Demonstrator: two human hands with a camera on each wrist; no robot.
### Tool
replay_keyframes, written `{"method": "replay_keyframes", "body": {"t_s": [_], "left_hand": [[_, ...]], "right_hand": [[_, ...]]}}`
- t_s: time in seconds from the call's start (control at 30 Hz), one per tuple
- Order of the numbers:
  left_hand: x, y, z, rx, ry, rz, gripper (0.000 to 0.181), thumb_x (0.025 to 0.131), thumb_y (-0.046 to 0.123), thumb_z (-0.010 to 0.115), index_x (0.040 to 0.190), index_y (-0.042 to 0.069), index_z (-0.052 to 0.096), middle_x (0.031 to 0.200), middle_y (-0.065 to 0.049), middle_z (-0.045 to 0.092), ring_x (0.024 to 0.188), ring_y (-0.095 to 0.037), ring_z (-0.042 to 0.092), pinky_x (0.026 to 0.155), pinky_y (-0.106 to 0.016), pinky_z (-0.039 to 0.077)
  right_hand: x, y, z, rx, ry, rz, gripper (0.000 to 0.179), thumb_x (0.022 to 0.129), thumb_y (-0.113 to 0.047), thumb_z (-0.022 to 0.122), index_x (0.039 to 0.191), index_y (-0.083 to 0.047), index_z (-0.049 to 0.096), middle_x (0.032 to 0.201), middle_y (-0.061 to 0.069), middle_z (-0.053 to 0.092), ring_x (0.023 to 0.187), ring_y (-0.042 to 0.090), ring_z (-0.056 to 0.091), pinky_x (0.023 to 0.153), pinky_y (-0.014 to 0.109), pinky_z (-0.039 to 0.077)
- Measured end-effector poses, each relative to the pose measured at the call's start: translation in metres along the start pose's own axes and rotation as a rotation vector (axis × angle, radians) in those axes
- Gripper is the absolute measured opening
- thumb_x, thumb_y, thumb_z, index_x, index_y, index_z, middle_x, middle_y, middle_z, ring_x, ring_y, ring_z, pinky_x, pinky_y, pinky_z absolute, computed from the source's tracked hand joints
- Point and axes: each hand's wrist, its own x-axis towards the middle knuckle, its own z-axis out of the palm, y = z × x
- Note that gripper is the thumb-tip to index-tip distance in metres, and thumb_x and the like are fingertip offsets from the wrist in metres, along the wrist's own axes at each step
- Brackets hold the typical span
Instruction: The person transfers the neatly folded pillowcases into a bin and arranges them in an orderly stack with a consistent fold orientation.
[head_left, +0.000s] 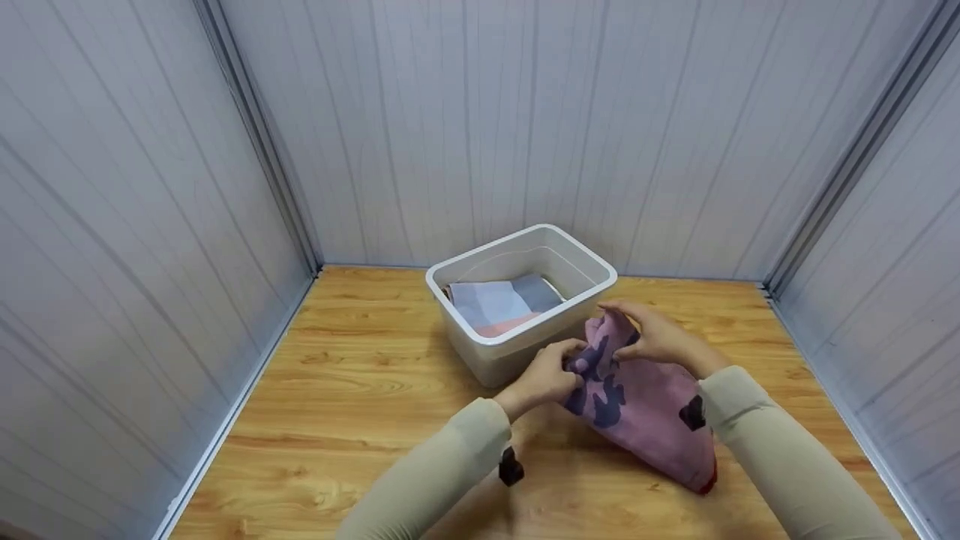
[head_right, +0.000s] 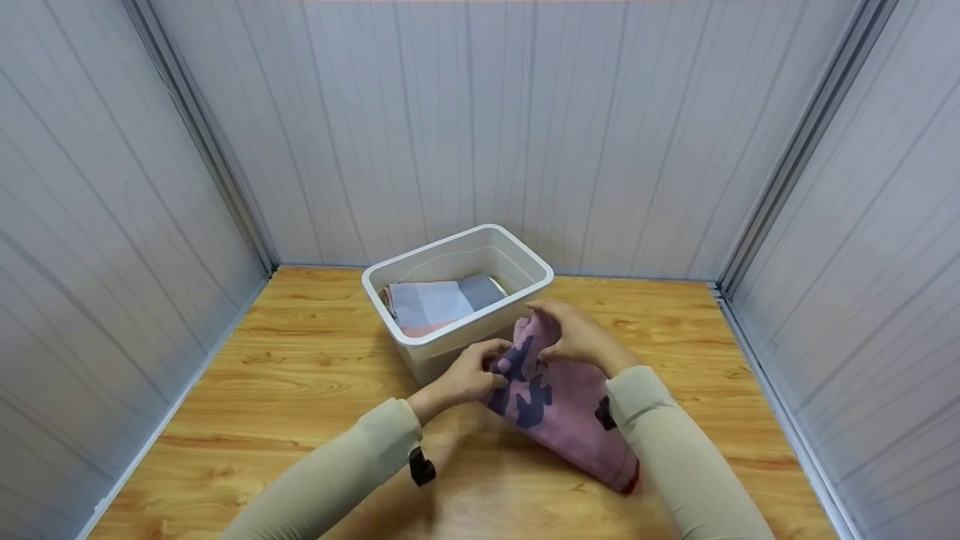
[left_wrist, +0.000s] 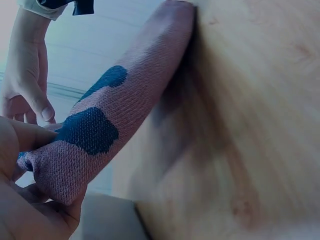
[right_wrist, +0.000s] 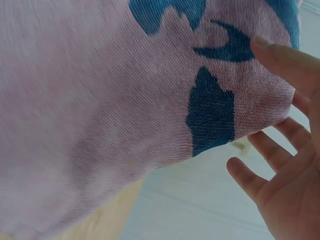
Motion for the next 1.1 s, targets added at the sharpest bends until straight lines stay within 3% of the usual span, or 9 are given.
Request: {"method": "replay_keyframes", "body": {"t_s": [0.23, 0.43, 0.6, 0.8, 0.97, 1.1], "left_hand": [[0.003, 0.016, -0.025, 0.180, -0.035, 0.159, 0.046, 0.068, 0.001, 0.059, 0.110, 0.020, 0.060, 0.090, 0.012, 0.059, 0.075, -0.007, 0.053, 0.064, -0.019, 0.044], [0.008, 0.027, -0.041, 0.308, -0.040, 0.248, 0.047, 0.070, 0.001, 0.057, 0.112, 0.021, 0.061, 0.095, 0.013, 0.059, 0.077, -0.007, 0.051, 0.069, -0.018, 0.042], [0.010, 0.031, -0.049, 0.240, -0.001, 0.284, 0.044, 0.070, 0.000, 0.058, 0.106, 0.023, 0.064, 0.093, 0.015, 0.060, 0.077, -0.005, 0.051, 0.069, -0.019, 0.043], [0.011, 0.031, -0.053, 0.113, 0.087, 0.292, 0.037, 0.069, 0.001, 0.063, 0.101, 0.020, 0.065, 0.091, 0.016, 0.062, 0.076, -0.004, 0.052, 0.067, -0.020, 0.045], [0.013, 0.031, -0.052, 0.023, 0.163, 0.313, 0.037, 0.070, 0.002, 0.067, 0.104, 0.016, 0.064, 0.096, 0.012, 0.064, 0.081, -0.003, 0.057, 0.069, -0.020, 0.047], [0.012, 0.031, -0.052, 0.004, 0.223, 0.324, 0.041, 0.070, 0.006, 0.071, 0.108, 0.018, 0.061, 0.098, 0.009, 0.064, 0.081, -0.005, 0.058, 0.069, -0.021, 0.047]], "right_hand": [[0.006, -0.009, -0.013, 0.060, -0.051, -0.009, 0.080, 0.062, -0.010, 0.084, 0.132, -0.027, 0.047, 0.126, 0.002, 0.050, 0.111, 0.022, 0.046, 0.093, 0.046, 0.036], [0.010, -0.014, -0.019, 0.111, -0.094, -0.004, 0.079, 0.061, -0.016, 0.084, 0.130, -0.029, 0.048, 0.120, -0.002, 0.053, 0.104, 0.019, 0.049, 0.086, 0.039, 0.041], [0.011, -0.016, -0.019, 0.176, -0.080, 0.029, 0.071, 0.061, -0.017, 0.085, 0.125, -0.020, 0.053, 0.110, 0.002, 0.057, 0.096, 0.020, 0.052, 0.078, 0.033, 0.046], [0.009, -0.031, -0.025, 0.290, -0.024, 0.002, 0.049, 0.062, -0.002, 0.082, 0.106, -0.006, 0.061, 0.100, 0.008, 0.062, 0.087, 0.021, 0.056, 0.073, 0.028, 0.048], [0.005, -0.044, -0.033, 0.305, 0.025, 0.008, 0.039, 0.063, 0.002, 0.080, 0.098, -0.004, 0.063, 0.097, 0.006, 0.066, 0.086, 0.016, 0.058, 0.074, 0.024, 0.047], [0.001, -0.047, -0.035, 0.306, 0.075, 0.026, 0.034, 0.064, 0.003, 0.078, 0.095, -0.004, 0.064, 0.094, 0.007, 0.065, 0.084, 0.017, 0.057, 0.074, 0.023, 0.045]]}}
